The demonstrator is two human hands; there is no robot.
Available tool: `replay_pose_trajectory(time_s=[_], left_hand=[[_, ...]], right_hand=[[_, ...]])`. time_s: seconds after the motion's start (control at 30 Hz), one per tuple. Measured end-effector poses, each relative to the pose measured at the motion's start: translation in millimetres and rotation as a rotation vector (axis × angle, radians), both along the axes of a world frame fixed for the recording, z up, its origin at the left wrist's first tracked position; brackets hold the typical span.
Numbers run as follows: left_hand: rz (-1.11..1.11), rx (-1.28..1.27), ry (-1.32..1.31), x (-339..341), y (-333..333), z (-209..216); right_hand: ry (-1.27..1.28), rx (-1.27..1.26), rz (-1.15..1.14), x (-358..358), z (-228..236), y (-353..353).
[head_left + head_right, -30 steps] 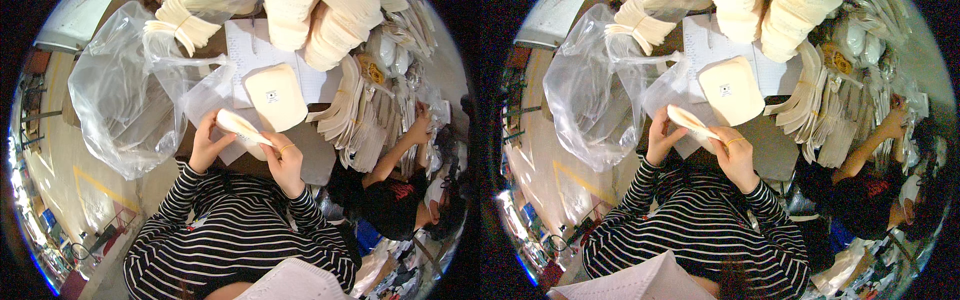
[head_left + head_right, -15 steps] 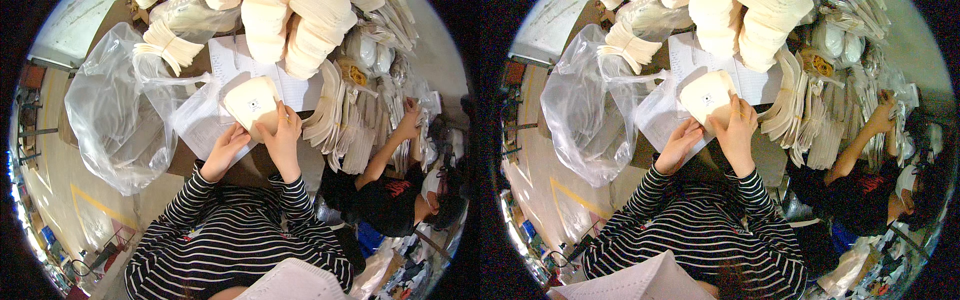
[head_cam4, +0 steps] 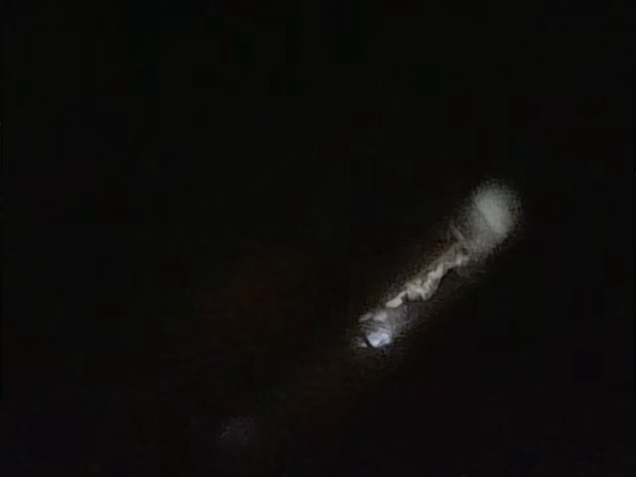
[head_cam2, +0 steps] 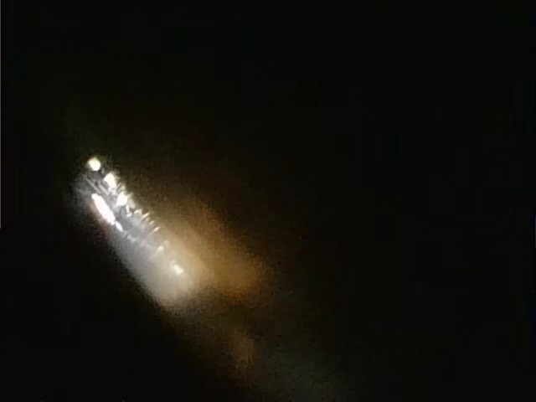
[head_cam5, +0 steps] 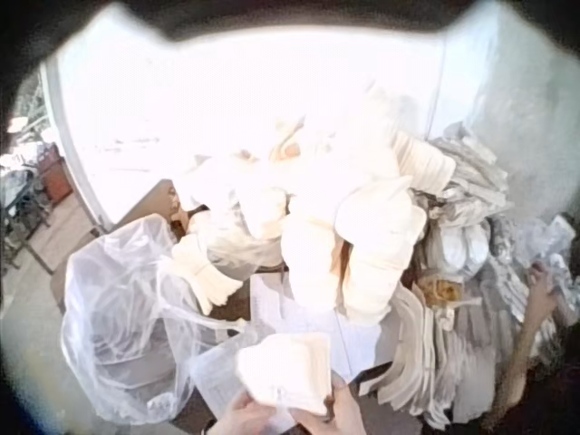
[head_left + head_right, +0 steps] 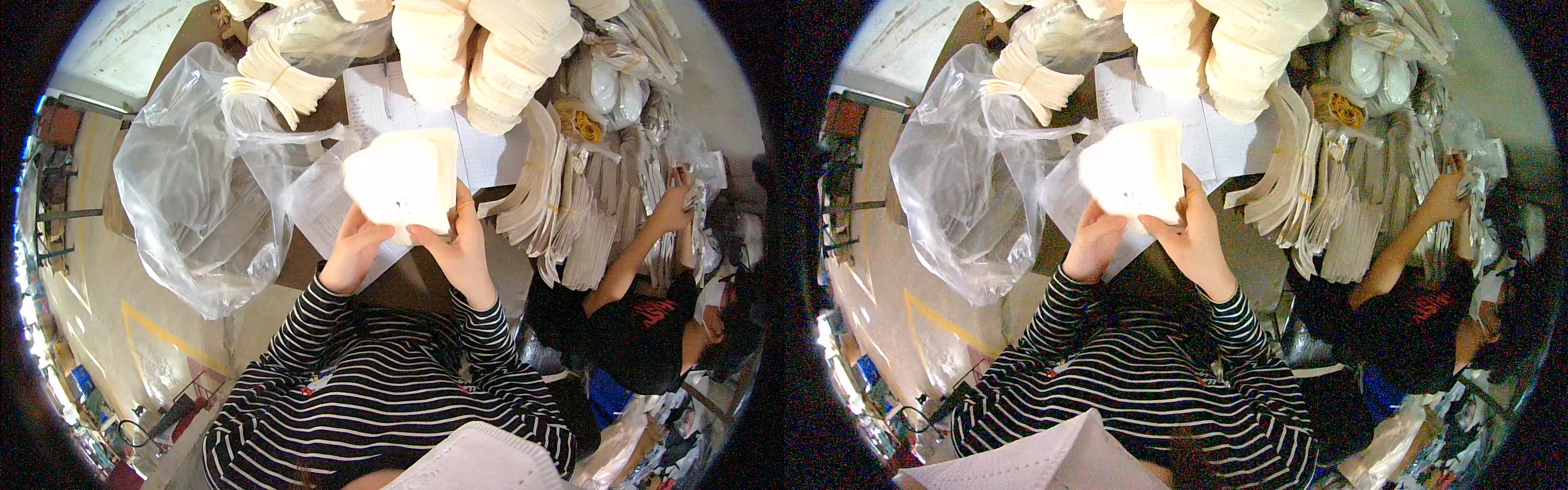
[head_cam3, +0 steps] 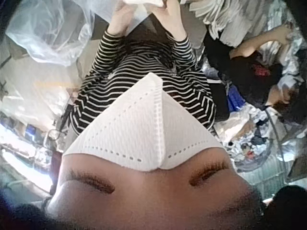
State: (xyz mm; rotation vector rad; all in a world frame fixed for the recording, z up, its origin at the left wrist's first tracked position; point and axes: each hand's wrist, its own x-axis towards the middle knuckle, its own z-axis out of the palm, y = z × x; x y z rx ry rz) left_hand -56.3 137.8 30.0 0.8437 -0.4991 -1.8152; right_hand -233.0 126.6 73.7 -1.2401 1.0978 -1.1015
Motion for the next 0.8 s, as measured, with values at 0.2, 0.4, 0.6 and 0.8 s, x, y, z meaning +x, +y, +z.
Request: replay_pose_trajectory(time_s=[0.2, 0.4, 0.6, 0.8], left_hand=[[-0.037, -0.142, -0.158, 2, 11, -2], [0.142, -0.17, 0.05, -7, -7, 3], [-0.331, -0.761, -0.843, 27, -36, 3], [-0.476, -0.703, -0.819, 30, -37, -8]], right_hand=[[0.186, -0.218, 0.007, 5, -13, 8], [0.516, -0.395, -0.122, -9, 8, 15], [0.942, -0.421, 0.192, -21, 6, 2], [0.419, -0.19, 0.089, -58, -31, 14]])
